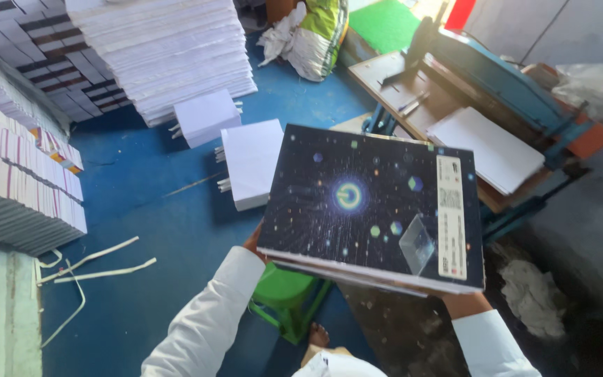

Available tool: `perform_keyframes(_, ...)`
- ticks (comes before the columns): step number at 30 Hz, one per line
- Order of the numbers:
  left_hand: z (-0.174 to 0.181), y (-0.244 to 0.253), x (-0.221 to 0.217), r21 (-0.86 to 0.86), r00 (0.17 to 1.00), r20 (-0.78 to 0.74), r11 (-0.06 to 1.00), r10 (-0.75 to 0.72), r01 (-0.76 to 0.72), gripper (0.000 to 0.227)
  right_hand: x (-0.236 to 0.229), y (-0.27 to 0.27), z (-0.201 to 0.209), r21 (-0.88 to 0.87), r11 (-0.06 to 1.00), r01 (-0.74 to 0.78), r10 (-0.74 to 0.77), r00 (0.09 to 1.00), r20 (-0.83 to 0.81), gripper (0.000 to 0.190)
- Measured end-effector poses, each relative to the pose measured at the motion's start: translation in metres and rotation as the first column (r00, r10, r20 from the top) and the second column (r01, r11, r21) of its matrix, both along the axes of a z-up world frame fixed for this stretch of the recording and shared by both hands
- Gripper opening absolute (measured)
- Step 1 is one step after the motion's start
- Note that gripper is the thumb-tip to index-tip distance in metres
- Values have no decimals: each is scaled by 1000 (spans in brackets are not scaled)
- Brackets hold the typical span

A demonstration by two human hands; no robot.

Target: The person stacks notebooks, writes on a cover sheet, and ties the notebook with string. They handle stacks of notebooks, a pen, and string to assemble and secure a single notebook unit.

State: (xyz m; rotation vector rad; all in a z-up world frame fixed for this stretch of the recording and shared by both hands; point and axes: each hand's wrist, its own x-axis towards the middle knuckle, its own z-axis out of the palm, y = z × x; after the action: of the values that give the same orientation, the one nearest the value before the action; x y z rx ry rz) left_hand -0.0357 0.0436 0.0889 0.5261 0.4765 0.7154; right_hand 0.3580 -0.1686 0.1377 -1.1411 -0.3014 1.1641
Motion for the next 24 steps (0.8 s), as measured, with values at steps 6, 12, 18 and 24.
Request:
perform_keyframes(6, 95, -1, 5, 83, 991, -13, 988, -133, 133, 52, -24, 18, -27, -67, 998, 6, -9, 999, -41, 40)
perform_keyframes(12, 97, 22, -15, 130, 980, -24, 972, -197, 198, 51, -56, 22, -53, -135, 991, 25, -35, 997, -68, 41)
perform_keyframes(18, 50, 58, -36, 37, 970, 8, 970, -242, 242, 45, -96, 28, -85, -180, 982, 55, -71, 994, -82, 42)
perform_keyframes(24, 15, 87, -59, -23, 953, -8, 953, -302, 302, 40, -143, 42, -140, -228, 970, 89, -113, 989, -95, 43)
